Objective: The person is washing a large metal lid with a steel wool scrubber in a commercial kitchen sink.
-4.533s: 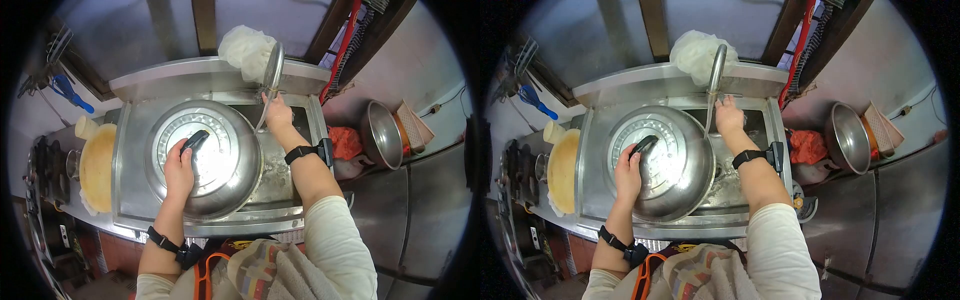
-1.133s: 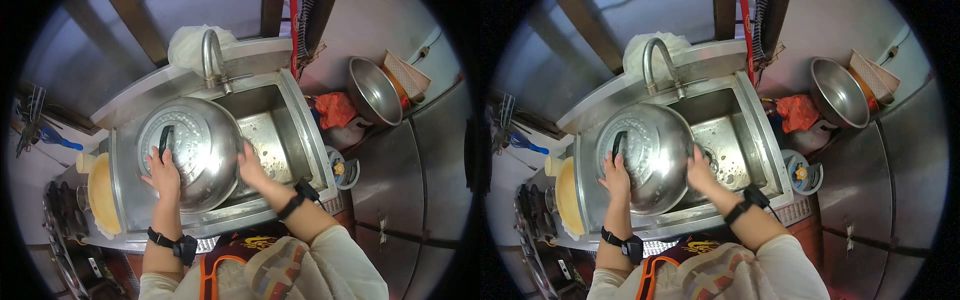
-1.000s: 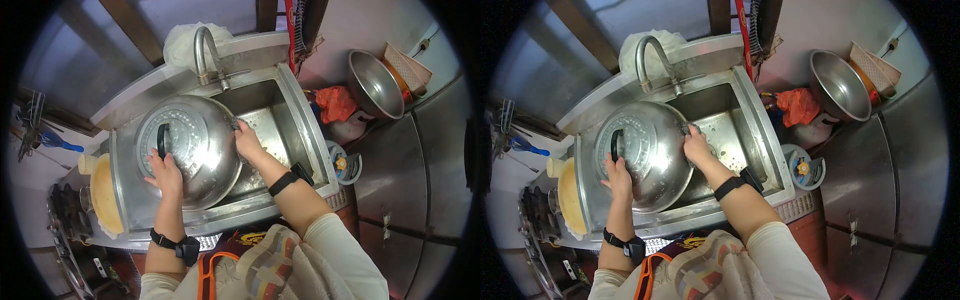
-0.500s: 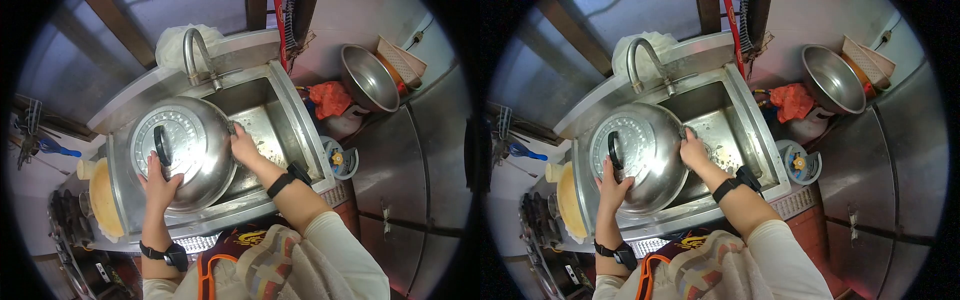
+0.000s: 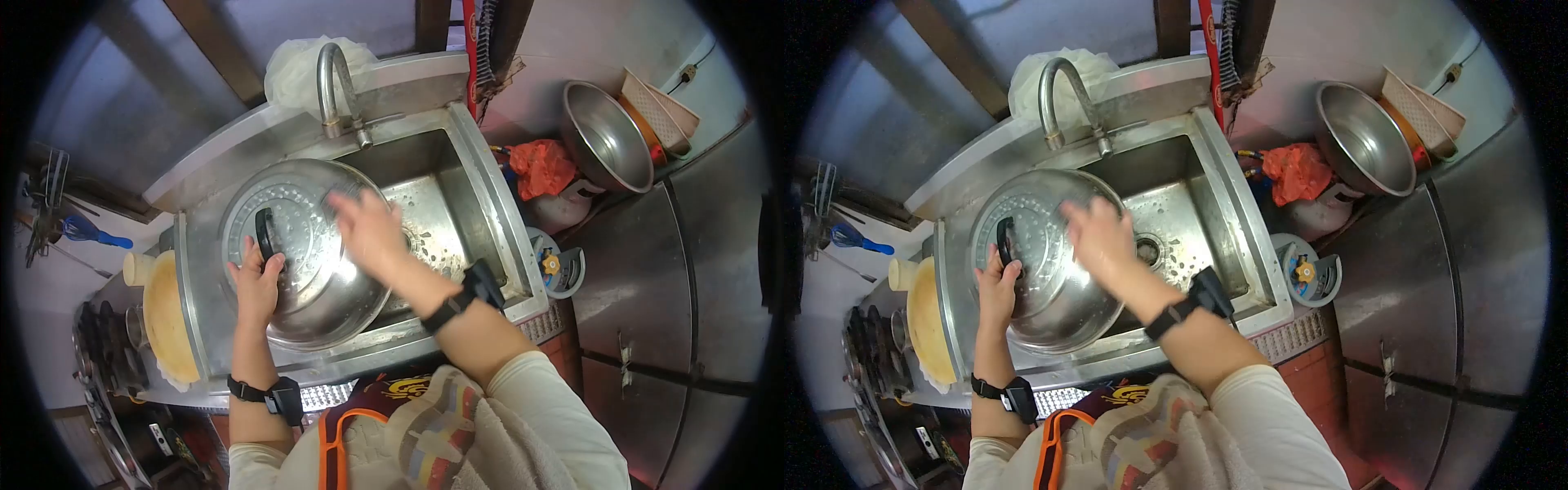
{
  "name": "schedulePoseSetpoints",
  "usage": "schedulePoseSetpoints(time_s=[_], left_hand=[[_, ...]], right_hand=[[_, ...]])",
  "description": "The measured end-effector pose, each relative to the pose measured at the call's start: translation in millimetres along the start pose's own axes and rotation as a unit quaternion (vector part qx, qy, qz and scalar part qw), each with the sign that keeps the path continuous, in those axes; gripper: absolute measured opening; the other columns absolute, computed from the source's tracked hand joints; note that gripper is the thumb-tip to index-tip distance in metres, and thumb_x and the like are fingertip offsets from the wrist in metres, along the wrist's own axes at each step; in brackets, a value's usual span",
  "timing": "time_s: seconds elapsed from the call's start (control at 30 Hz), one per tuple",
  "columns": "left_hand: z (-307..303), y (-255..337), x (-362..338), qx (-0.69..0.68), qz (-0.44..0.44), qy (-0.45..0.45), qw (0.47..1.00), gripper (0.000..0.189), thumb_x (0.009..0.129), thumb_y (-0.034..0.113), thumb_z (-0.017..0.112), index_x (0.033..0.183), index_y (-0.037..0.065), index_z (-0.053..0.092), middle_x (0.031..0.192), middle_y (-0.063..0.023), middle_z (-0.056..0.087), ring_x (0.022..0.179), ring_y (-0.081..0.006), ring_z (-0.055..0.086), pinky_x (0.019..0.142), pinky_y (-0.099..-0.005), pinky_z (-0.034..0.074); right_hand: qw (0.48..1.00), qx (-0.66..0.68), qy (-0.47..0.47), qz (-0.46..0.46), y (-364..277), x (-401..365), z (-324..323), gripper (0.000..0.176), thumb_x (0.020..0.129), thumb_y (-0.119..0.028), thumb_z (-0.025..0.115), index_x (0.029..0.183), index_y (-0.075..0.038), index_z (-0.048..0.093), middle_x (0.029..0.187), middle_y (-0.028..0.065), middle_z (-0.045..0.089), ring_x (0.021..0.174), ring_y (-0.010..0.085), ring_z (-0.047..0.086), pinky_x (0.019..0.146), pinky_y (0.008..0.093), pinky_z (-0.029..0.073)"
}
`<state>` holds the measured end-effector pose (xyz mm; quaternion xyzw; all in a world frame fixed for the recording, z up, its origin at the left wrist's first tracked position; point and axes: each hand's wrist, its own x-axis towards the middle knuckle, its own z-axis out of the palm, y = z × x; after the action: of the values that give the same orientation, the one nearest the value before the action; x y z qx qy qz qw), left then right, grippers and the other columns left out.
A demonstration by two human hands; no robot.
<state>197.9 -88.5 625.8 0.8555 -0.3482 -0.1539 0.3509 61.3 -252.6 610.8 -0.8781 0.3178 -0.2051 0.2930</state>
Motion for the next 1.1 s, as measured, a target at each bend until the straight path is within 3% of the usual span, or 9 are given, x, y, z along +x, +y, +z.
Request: schedulePoseSetpoints(time_s=[0.13, 0.3, 0.37, 0.47, 0.57, 0.73, 0.93, 1.03, 1.1], left_hand=[[-10.6, -2.4, -17.5, 0.043, 0.006, -0.082, 0.996, 0.050, 0.078, 0.010, 0.053, 0.127, 0.004, 0.045, 0.143, -0.0170, 0.032, 0.139, -0.0288, 0.013, 0.106, -0.0510, -0.014], [-29.4, -12.9, -20.7, 0.064, 0.040, -0.150, 0.986, 0.065, 0.072, 0.001, 0.051, 0.135, 0.003, 0.034, 0.148, -0.0194, 0.020, 0.140, -0.0295, 0.009, 0.107, -0.0504, -0.011], [-37.7, -13.4, -14.8, 0.085, 0.075, -0.129, 0.985, 0.071, 0.070, 0.001, 0.058, 0.136, 0.004, 0.032, 0.147, -0.0192, 0.021, 0.138, -0.0305, 0.014, 0.110, -0.0513, 0.007], [-44.5, -7.9, -2.5, 0.029, 0.168, -0.007, 0.985, 0.083, 0.063, 0.006, 0.072, 0.137, 0.010, 0.034, 0.147, -0.0160, 0.022, 0.136, -0.0309, 0.022, 0.106, -0.0503, 0.028], [-55.4, 17.9, 13.4, 0.252, 0.202, -0.083, 0.943, 0.086, 0.059, 0.010, 0.076, 0.136, 0.015, 0.037, 0.148, -0.0124, 0.021, 0.136, -0.0301, 0.022, 0.107, -0.0501, 0.024], [-57.2, 13.9, 45.3, 0.275, 0.267, -0.111, 0.917, 0.065, 0.045, 0.018, 0.083, 0.103, 0.011, 0.055, 0.142, -0.0097, 0.033, 0.136, -0.0299, 0.023, 0.110, -0.0530, 0.014], [-49.5, 7.0, 60.1, 0.241, 0.360, -0.088, 0.897, 0.056, 0.038, 0.024, 0.084, 0.078, 0.004, 0.051, 0.093, -0.0121, 0.058, 0.111, -0.0338, 0.051, 0.108, -0.0541, 0.018], [-32.3, -1.7, 60.7, 0.196, 0.230, -0.055, 0.952, 0.052, 0.037, 0.022, 0.085, 0.072, 0.003, 0.051, 0.085, -0.0140, 0.059, 0.095, -0.0344, 0.055, 0.097, -0.0463, 0.036], [-12.3, 13.1, 47.3, 0.200, 0.162, 0.042, 0.965, 0.047, 0.050, 0.032, 0.083, 0.068, 0.002, 0.052, 0.074, -0.0154, 0.059, 0.077, -0.0358, 0.057, 0.071, -0.0420, 0.045]], right_hand=[[0.999, 0.003, 0.037, 0.012, 10.8, 17.0, 6.8, 0.035, 0.083, -0.018, 0.053, 0.117, -0.015, 0.057, 0.102, 0.0162, 0.053, 0.097, 0.0336, 0.054, 0.087, 0.0493, 0.039], [0.943, -0.012, -0.135, -0.305, -44.8, -62.1, 15.3, 0.036, 0.079, -0.016, 0.055, 0.114, -0.019, 0.059, 0.117, 0.0163, 0.053, 0.121, 0.0316, 0.044, 0.101, 0.0549, 0.031], [0.922, 0.041, -0.163, -0.350, -42.4, -69.5, 14.0, 0.036, 0.078, -0.016, 0.056, 0.113, -0.021, 0.059, 0.117, 0.0161, 0.054, 0.122, 0.0318, 0.044, 0.100, 0.0550, 0.031], [0.968, 0.006, -0.075, -0.238, -20.1, -38.8, 0.2, 0.035, 0.077, -0.014, 0.059, 0.111, -0.020, 0.061, 0.115, 0.0179, 0.053, 0.120, 0.0321, 0.045, 0.099, 0.0551, 0.033], [0.993, 0.111, -0.041, -0.024, 9.2, 8.3, -11.6, 0.038, 0.080, -0.013, 0.057, 0.117, -0.020, 0.057, 0.116, 0.0197, 0.052, 0.109, 0.0383, 0.050, 0.092, 0.0435, 0.043], [0.977, -0.044, -0.026, -0.209, -21.8, -19.0, 18.3, 0.038, 0.074, -0.013, 0.058, 0.111, -0.019, 0.061, 0.107, 0.0207, 0.053, 0.108, 0.0365, 0.051, 0.086, 0.0470, 0.042], [0.864, 0.065, -0.287, -0.408, -35.2, -67.3, 4.1, 0.043, 0.076, -0.017, 0.063, 0.118, -0.021, 0.057, 0.133, 0.0237, 0.039, 0.128, 0.0364, 0.035, 0.107, 0.0529, 0.023], [0.940, 0.081, -0.226, -0.242, -7.1, -42.9, -8.4, 0.045, 0.081, -0.019, 0.060, 0.125, -0.023, 0.052, 0.139, 0.0241, 0.033, 0.129, 0.0377, 0.032, 0.107, 0.0516, 0.024], [0.980, 0.150, -0.116, -0.058, 14.0, -20.6, -8.6, 0.046, 0.083, -0.020, 0.057, 0.129, -0.023, 0.048, 0.138, 0.0256, 0.032, 0.129, 0.0393, 0.031, 0.106, 0.0494, 0.025]])
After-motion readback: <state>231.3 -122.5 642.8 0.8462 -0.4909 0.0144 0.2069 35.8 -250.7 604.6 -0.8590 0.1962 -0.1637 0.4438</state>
